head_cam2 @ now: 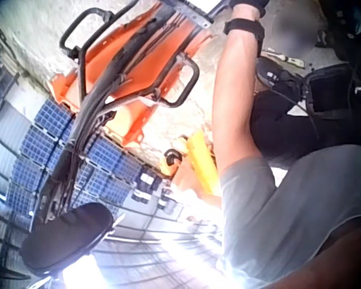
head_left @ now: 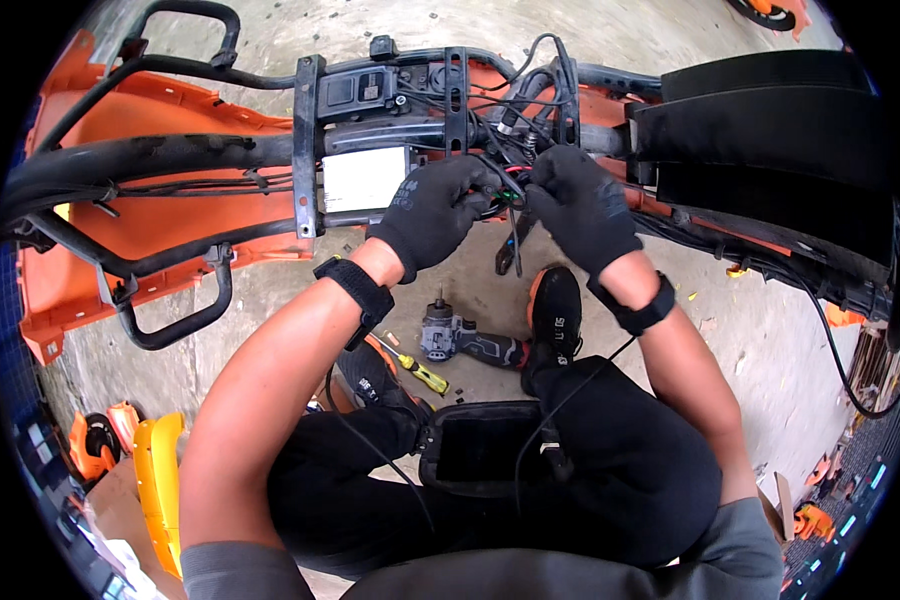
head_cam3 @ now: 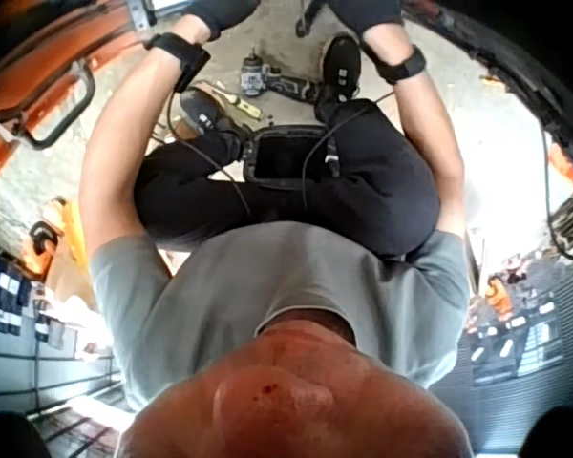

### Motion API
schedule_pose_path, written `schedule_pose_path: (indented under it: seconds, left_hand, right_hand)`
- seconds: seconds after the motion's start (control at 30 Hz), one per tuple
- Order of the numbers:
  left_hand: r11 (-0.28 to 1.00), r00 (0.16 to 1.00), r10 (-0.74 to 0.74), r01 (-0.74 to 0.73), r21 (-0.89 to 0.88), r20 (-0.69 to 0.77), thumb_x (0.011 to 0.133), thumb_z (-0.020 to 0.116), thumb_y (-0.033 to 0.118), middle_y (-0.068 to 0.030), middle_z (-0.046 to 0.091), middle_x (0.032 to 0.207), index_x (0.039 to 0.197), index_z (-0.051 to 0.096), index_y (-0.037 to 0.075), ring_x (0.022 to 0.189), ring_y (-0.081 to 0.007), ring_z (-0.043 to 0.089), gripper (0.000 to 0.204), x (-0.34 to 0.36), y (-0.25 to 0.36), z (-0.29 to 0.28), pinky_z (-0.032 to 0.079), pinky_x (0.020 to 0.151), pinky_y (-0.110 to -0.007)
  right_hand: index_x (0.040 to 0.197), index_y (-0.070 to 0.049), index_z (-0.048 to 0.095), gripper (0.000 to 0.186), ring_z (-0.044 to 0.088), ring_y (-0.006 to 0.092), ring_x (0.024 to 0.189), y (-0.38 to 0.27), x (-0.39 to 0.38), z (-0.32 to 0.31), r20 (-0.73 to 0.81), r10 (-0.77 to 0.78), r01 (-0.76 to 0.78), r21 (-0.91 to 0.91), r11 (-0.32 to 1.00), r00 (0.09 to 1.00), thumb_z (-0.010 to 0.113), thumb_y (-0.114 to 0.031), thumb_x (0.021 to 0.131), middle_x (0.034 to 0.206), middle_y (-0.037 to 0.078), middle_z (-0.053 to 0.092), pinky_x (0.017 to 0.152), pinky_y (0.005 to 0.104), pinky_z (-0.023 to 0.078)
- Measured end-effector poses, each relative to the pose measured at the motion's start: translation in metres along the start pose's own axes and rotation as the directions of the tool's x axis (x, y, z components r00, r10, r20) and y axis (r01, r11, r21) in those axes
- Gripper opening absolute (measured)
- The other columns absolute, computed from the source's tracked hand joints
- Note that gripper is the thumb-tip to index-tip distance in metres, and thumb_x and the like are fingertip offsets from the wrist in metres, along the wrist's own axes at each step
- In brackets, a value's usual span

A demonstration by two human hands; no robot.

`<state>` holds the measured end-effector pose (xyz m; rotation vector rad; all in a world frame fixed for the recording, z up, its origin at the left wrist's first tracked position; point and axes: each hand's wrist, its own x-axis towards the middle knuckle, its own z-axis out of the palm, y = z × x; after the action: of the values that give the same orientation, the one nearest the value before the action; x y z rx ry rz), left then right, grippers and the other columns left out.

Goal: The person connects electrical wires and plugs on an orange scooter frame by hand. They press several colored wire connectors together and organize the wiring harness within the vehicle's chassis.

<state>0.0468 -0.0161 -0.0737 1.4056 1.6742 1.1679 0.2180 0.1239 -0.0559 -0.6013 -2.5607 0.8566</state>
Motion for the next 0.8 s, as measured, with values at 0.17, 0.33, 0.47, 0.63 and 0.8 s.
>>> schedule_pose_path:
  seconds: [0.17,0.33,0.47,0.63,0.8]
  left_hand:
    - [0.998,1.0,0.012,-0.011,0.06,-0.01,0.086,0.065,0.001,-0.015,0.067,0.1,0.108,0.067,0.003,0.091,-0.0303,0.066,0.022,0.003,0.001,0.001,0.052,0.083,-0.037]
    - [0.994,1.0,0.005,-0.003,0.112,-0.022,0.087,0.065,0.003,-0.0153,0.067,0.098,0.107,0.067,0.003,0.087,-0.0293,0.066,0.021,0.002,-0.003,0.002,0.052,0.079,-0.037]
    - [0.996,1.0,-0.003,0.005,0.089,-0.028,0.088,0.066,0.005,-0.0132,0.067,0.095,0.106,0.067,0.002,0.083,-0.0262,0.066,0.019,0.002,-0.003,0.005,0.053,0.078,-0.035]
    - [0.995,0.999,0.03,-0.026,0.099,-0.039,0.089,0.066,0.01,-0.0133,0.067,0.093,0.105,0.068,0.002,0.082,-0.0265,0.066,0.018,0.003,-0.007,0.005,0.053,0.076,-0.035]
    - [0.983,0.998,0.048,-0.041,0.18,-0.04,0.09,0.065,0.013,-0.0132,0.068,0.095,0.106,0.069,0.004,0.083,-0.0287,0.066,0.02,0.003,-0.007,0.003,0.053,0.077,-0.037]
  right_hand:
    - [0.1,-0.004,0.069,0.017,0.057,0.0089,0.066,-0.003,0.026,-0.031,0.357,0.375,-0.515,0.517,0.684,0.856,0.069,-0.015,0.087,0.068,0.0,0.06,0.062,0.0255,0.046]
    - [0.109,-0.004,0.07,0.022,0.057,0.0034,0.07,0.004,0.027,-0.041,0.43,0.075,-0.307,0.5,0.81,0.9,0.068,-0.021,0.095,0.084,-0.002,0.064,0.061,0.017,0.045]
    - [0.13,-0.003,0.063,0.03,0.048,0.0041,0.072,-0.005,0.023,-0.035,0.623,0.284,-0.68,0.707,0.196,0.729,0.049,-0.011,0.105,0.088,-0.002,0.056,0.063,0.0178,0.039]
    - [0.128,-0.005,0.063,0.03,0.057,0.0048,0.083,0.019,0.015,-0.021,0.517,0.158,-0.522,0.701,0.486,0.842,0.056,-0.017,0.102,0.098,-0.002,0.061,0.069,0.0185,0.047]
    - [0.119,-0.008,0.067,0.024,0.064,0.006,0.085,0.026,0.014,-0.013,0.494,0.175,-0.52,0.754,0.4,0.852,0.065,-0.021,0.098,0.102,0.001,0.069,0.069,0.0205,0.054]
